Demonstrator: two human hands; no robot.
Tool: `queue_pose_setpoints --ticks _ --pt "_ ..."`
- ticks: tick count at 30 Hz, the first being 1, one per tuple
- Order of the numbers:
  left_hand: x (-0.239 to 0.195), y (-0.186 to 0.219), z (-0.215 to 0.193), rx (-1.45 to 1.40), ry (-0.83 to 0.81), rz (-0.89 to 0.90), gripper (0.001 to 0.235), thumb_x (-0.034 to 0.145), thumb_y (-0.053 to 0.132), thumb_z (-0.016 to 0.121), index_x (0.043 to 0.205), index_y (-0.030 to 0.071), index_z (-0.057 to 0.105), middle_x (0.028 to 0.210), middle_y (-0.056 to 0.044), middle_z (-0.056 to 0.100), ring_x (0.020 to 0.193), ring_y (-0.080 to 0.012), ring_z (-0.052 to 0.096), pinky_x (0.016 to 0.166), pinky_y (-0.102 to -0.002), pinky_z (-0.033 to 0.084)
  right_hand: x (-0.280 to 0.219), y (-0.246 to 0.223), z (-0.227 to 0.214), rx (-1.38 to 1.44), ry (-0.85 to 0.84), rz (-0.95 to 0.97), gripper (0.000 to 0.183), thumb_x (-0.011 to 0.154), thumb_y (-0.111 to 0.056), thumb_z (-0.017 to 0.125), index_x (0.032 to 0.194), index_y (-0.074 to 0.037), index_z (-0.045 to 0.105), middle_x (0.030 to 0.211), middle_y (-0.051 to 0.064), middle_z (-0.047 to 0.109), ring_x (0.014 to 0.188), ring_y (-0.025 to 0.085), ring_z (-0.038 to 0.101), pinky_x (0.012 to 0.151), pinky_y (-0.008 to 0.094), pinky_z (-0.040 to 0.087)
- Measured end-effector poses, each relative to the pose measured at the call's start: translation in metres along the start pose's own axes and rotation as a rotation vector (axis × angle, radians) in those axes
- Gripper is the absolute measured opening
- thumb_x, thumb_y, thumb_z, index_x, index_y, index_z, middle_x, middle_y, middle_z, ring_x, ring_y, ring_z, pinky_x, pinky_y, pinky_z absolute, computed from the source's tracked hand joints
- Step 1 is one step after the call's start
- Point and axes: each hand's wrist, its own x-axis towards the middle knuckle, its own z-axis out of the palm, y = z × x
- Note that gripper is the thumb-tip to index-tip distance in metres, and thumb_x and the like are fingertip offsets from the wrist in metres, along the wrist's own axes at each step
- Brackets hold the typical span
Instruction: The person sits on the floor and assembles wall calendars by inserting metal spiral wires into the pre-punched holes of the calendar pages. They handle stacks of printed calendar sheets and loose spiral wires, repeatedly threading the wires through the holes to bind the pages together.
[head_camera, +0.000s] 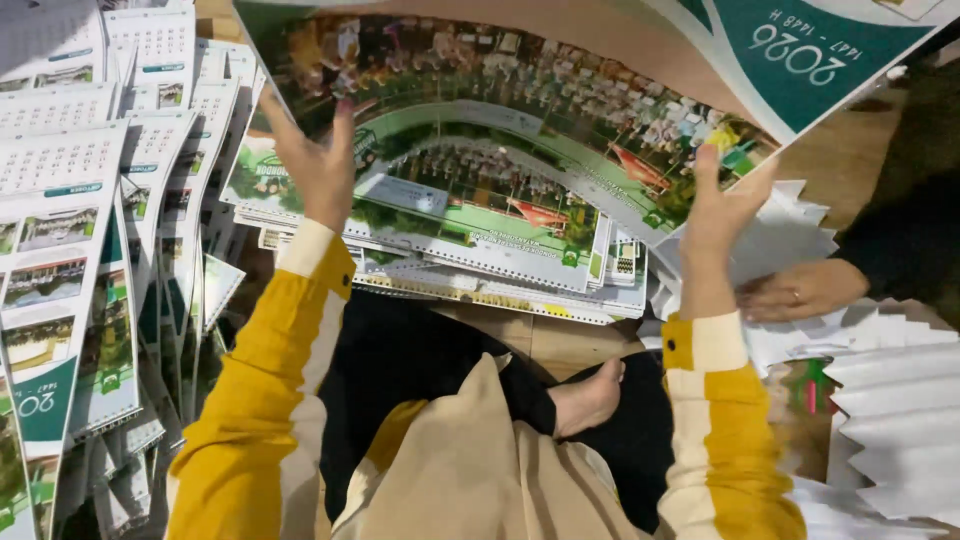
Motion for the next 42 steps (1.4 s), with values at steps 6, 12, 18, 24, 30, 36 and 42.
queue_pose_setpoints --ticks 6,12,18,24,30,36,42 --pt "0.013 0.011 -0.015 0.096 -0.146 -0.086 0.055 0.099 0.017 0.056 0.134 -0.006 0.021 0.11 -0.013 0.037 0.093 -0.019 0.024 0.08 -0.03 0.023 0.009 -0.02 0.002 0.238 -0.106 -0.018 0.027 0.091 -0.004 0.061 0.112 -0.005 0.044 0.109 0.016 0.053 0.102 0.029 0.051 0.085 0.041 0.047" --pt "0.046 0.066 -0.051 -0.22 -0.533 -0.19 0.032 0.091 -0.005 0.052 0.117 0.0 0.033 0.117 -0.021 0.048 0.107 -0.0306 0.054 0.09 -0.037 0.052 0.046 -0.043 -0.024 0.227 -0.433 0.21 0.03 0.094 0.005 0.051 0.118 -0.008 0.04 0.118 0.015 0.048 0.11 0.028 0.051 0.091 0.041 0.051" --pt "-0.044 -0.015 -0.058 -0.008 -0.524 -0.815 0.055 0.081 0.01 0.064 0.123 0.005 0.029 0.118 -0.017 0.035 0.096 -0.0224 0.057 0.079 -0.031 0.05 -0.014 0.076 -0.025 -0.132 -0.411 0.658 0.043 0.065 -0.008 0.077 0.102 -0.01 0.055 0.093 0.005 0.062 0.084 0.016 0.06 0.074 0.029 0.05" --pt "-0.058 0.004 -0.071 0.07 -0.493 -0.795 0.043 0.083 0.014 0.064 0.118 0.002 0.041 0.111 -0.015 0.049 0.099 -0.0214 0.049 0.083 -0.032 0.044 -0.015 0.055 -0.018 -0.047 -0.532 0.786 0.03 0.073 -0.006 0.071 0.099 -0.01 0.056 0.093 0.003 0.063 0.085 0.013 0.061 0.075 0.029 0.052" --pt "-0.054 0.023 -0.065 0.065 -0.546 -0.849 0.05 0.085 0.012 0.058 0.127 -0.001 0.033 0.135 -0.018 0.034 0.12 -0.0253 0.04 0.091 -0.031 0.042 -0.017 0.016 -0.031 -0.301 -0.67 0.962 0.052 0.079 -0.02 0.061 0.125 -0.01 0.038 0.128 0.006 0.043 0.119 0.023 0.04 0.102 0.039 0.03" --pt "-0.067 0.004 -0.073 0.097 -0.451 -0.888 0.047 0.086 0.014 0.062 0.122 0.004 0.034 0.12 -0.01 0.036 0.108 -0.0187 0.035 0.084 -0.028 0.039 -0.075 0.052 -0.087 0.024 -0.593 0.941 0.058 0.076 -0.02 0.063 0.126 -0.005 0.037 0.124 0.009 0.049 0.112 0.018 0.049 0.095 0.031 0.04" --pt "-0.079 0.048 -0.098 0.11 -0.527 -0.925 0.051 0.09 0.02 0.05 0.137 0.01 0.034 0.105 -0.006 0.049 0.095 -0.0139 0.047 0.078 -0.025 0.035 -0.083 0.049 -0.089 0.167 -0.537 0.867 0.037 0.078 -0.014 0.064 0.113 -0.011 0.053 0.112 0.001 0.059 0.105 0.014 0.054 0.093 0.029 0.043"
